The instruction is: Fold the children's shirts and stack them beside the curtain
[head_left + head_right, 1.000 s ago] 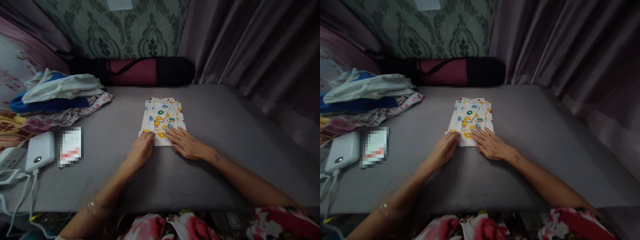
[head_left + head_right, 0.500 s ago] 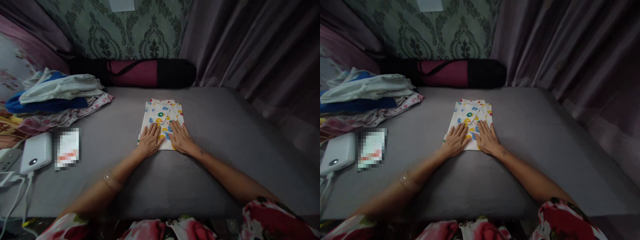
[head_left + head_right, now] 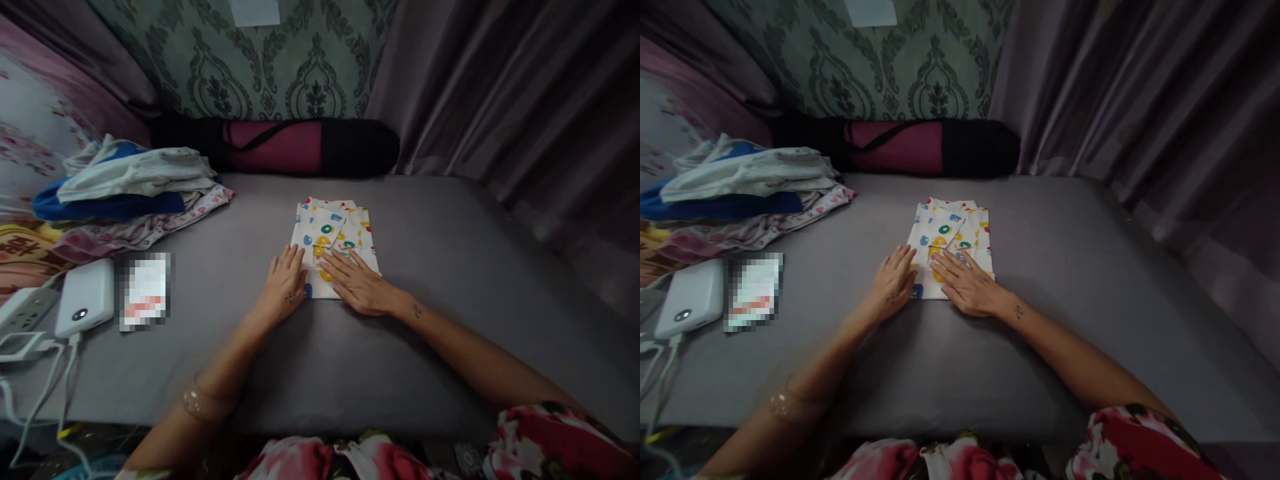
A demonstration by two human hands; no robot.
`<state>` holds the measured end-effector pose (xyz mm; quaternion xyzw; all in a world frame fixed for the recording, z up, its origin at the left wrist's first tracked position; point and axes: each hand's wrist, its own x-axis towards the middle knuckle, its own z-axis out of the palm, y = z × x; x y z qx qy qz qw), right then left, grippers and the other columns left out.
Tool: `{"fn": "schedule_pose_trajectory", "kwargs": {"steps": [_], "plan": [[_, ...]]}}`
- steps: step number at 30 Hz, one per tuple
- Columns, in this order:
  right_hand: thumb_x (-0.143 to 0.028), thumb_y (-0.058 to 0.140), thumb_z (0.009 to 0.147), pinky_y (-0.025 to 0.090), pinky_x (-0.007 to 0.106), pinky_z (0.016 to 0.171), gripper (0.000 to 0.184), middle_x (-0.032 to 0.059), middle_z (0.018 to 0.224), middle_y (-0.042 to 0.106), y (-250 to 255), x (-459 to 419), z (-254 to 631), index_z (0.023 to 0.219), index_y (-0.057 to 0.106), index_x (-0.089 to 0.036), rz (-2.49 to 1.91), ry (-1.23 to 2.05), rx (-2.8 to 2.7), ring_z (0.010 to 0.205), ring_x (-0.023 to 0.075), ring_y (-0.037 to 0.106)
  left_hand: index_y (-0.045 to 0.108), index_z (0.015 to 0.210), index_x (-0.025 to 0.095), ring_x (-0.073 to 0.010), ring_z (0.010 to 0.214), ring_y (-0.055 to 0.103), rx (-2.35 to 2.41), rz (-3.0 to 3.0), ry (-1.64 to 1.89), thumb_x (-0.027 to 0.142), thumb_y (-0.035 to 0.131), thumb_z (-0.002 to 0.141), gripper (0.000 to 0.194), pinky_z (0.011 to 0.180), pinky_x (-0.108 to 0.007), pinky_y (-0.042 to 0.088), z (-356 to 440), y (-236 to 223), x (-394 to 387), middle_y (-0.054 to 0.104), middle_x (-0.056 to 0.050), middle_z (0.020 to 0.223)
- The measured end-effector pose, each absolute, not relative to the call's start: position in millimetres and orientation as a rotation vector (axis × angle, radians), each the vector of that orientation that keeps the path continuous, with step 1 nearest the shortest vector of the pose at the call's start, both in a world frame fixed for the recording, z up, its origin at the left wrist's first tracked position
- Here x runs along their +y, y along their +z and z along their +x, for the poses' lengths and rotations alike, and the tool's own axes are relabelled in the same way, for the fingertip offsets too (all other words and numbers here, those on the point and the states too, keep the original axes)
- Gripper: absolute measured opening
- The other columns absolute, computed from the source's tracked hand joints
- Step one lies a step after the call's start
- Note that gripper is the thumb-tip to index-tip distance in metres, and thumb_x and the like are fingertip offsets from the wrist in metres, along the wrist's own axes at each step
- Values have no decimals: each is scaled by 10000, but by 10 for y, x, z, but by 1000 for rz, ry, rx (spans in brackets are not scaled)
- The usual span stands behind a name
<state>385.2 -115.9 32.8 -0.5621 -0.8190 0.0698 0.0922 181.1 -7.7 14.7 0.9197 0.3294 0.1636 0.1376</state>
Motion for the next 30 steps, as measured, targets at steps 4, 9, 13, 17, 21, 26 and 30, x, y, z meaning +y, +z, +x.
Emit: {"fn": "schedule_pose_trajectory", "kwargs": {"steps": [4,9,13,17,21,26,30], "plan": [[-325,259,1012,50,462,1204,552,67,1599,173,276,-1135,3859,1534,204,-157,-1591,377,-2540,1477,184,61,412,1383,121,-301,1423,306,986,2520,594,181,327,937,458,1114,-559,313,1631,15,12,437,-186,1466],[-348,245,1017,70,483,1202,542,77,1589,206,301,-1114,3867,1519,259,-143,-1623,442,-2535,1475,202,95,491,1321,165,-261,1391,376,1037,2329,776,199,381,915,422,1136,-497,330,1513,-20,149,511,-147,1409],[-360,234,1023,39,502,1199,511,79,1552,315,458,-989,3667,1472,381,-164,-1626,367,-2515,1466,210,160,537,1274,168,-247,1322,473,1135,2156,844,193,377,908,400,1110,-460,378,1496,43,184,565,-151,1345],[-332,270,1011,24,486,1202,520,49,1579,248,415,-815,3426,1511,295,-189,-1474,366,-2580,1474,195,108,554,1248,161,-243,1262,529,1143,2086,856,192,372,905,390,1085,-457,403,1490,75,188,596,-153,1301],[-313,257,1008,34,468,1204,552,52,1598,170,297,-742,3388,1539,191,-177,-1464,455,-2604,1476,175,84,573,1217,173,-234,1204,569,1174,2038,861,187,371,904,373,1056,-439,427,1477,99,196,629,-146,1247],[-348,213,1019,52,463,1207,535,66,1584,231,399,-677,3342,1516,276,-159,-1509,504,-2599,1472,182,121,578,1205,149,-222,1169,587,1226,2014,837,182,366,903,370,1032,-407,448,1470,135,207,643,-137,1229],[-379,230,1016,62,464,1207,551,95,1572,262,366,-568,3174,1502,309,-132,-1419,408,-2609,1474,196,110,566,1217,134,-225,1157,593,1225,2025,839,198,348,916,377,1017,-428,462,1461,93,233,648,-136,1224]]}}
